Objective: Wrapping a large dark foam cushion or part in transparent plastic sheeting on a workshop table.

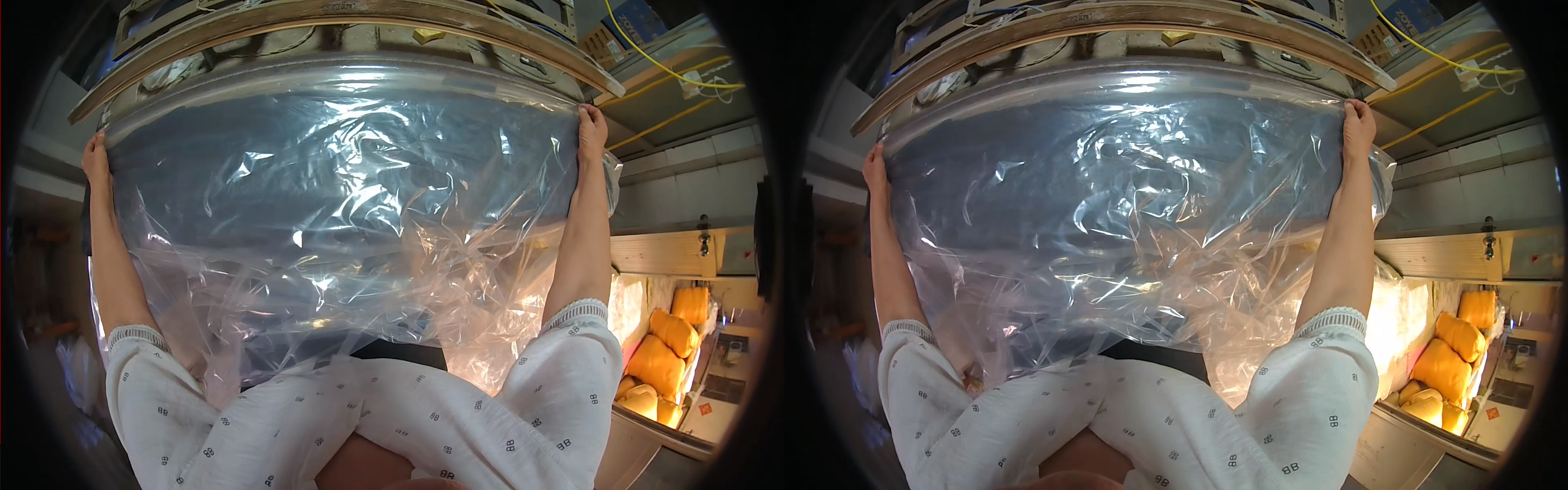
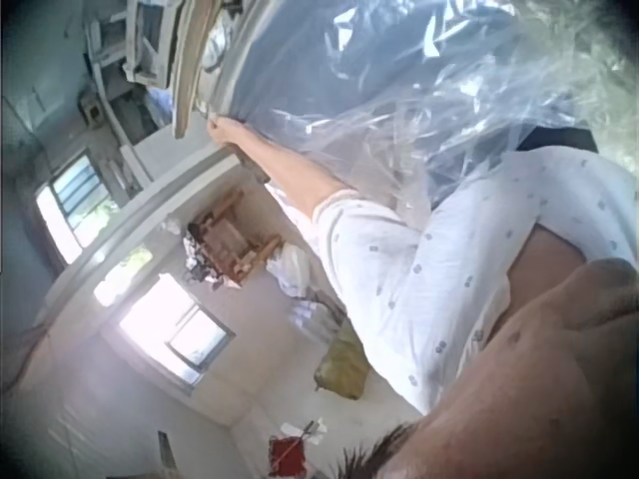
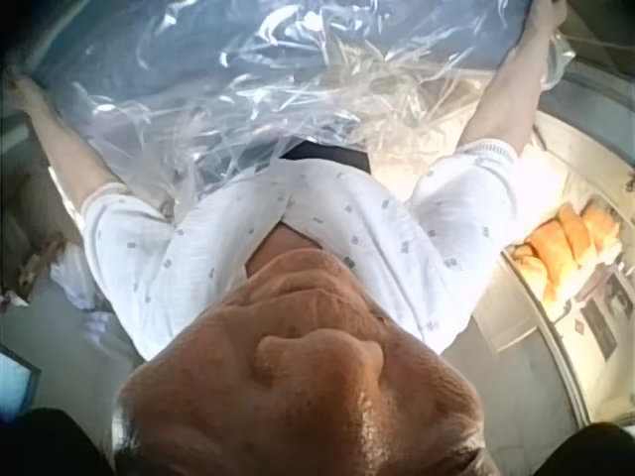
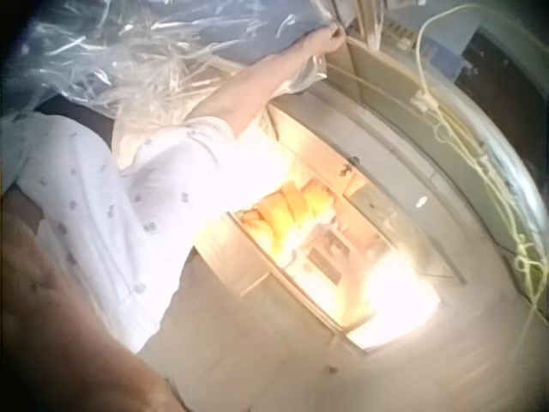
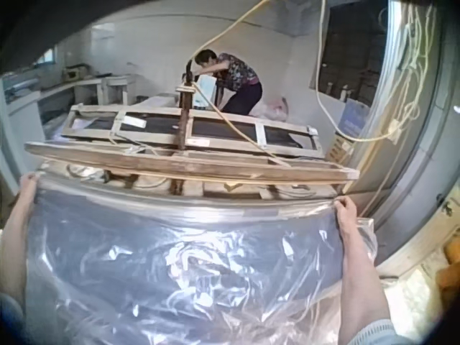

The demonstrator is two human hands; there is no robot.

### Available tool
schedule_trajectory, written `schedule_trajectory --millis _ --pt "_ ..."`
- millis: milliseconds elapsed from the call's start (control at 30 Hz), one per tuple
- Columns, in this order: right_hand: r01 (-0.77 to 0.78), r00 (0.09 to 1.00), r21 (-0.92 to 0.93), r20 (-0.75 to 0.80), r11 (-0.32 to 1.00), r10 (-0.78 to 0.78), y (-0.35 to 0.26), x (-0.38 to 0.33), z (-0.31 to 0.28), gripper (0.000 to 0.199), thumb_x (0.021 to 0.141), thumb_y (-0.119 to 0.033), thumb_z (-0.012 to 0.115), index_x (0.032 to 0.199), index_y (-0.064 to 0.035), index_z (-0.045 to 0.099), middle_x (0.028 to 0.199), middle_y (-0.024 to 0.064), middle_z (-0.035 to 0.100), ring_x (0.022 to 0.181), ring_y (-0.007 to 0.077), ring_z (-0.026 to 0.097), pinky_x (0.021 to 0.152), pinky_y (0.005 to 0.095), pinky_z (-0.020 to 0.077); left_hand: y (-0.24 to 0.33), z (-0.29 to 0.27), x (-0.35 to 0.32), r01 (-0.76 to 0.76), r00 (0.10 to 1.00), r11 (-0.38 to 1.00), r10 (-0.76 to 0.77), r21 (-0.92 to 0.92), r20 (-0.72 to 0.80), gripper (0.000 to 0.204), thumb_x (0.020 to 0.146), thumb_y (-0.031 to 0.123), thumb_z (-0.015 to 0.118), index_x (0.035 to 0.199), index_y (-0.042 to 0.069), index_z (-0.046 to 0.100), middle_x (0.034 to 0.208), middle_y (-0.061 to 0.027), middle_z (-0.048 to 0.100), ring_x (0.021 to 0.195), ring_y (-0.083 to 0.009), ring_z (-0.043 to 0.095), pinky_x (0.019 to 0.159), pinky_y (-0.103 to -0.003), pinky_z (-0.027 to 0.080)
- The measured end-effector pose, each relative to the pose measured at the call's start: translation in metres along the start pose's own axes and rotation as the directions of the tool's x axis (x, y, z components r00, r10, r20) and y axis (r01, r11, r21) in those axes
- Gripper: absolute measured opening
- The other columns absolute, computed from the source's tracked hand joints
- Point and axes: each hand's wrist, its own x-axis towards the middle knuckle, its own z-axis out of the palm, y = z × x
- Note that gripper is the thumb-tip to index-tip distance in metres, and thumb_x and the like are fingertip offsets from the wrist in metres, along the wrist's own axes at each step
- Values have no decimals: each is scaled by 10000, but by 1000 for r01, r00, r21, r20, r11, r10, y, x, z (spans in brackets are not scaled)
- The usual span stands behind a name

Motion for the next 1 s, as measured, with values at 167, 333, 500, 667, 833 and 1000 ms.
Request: schedule_trajectory --millis 167,333,500,667,833,1000 --pt "-8 1000 -102 -9 995 7 3 11 2 204 779 -190 608 887 -17 618 799 17 570 714 120 495 702 233 394 -1 13 12 16 1000 999 -17 29 24 328 798 292 609 992 30 640 957 -56 618 881 -131 528 798 -247 390" --pt "48 980 -444 -151 895 -128 -9 5 17 280 731 -229 630 865 10 569 905 122 504 812 221 488 769 298 393 -11 -2 22 36 999 993 -39 115 24 321 794 296 605 977 34 638 894 -55 611 862 -139 535 779 -264 401" --pt "-27 963 -486 -248 873 -108 0 13 1 345 723 -290 628 838 16 517 966 186 447 904 287 438 844 355 349 -16 2 22 194 973 977 -182 -83 142 271 828 228 545 965 -1 590 849 -81 583 809 -179 573 742 -298 455" --pt "8 976 -223 -208 975 -56 14 29 -1 405 809 -333 525 958 44 540 1058 233 452 968 316 419 890 365 301 -42 -10 42 177 972 890 -224 -419 -65 210 860 97 411 888 -97 489 876 -167 549 822 -242 598 707 -307 524" --pt "-44 957 -264 -288 964 -35 12 31 1 416 854 -323 457 881 75 572 916 256 550 873 334 504 766 411 354 -37 -18 44 130 977 912 -184 -390 -105 327 877 152 378 970 -139 494 934 -215 555 864 -268 600 746 -324 505" --pt "-87 968 -385 -251 919 -13 2 24 -2 483 864 -363 421 810 84 596 782 272 589 727 365 544 675 453 373 46 1 -19 158 987 891 -149 426 -53 473 901 326 332 1076 -50 560 1069 -142 577 957 -261 575 842 -338 415"
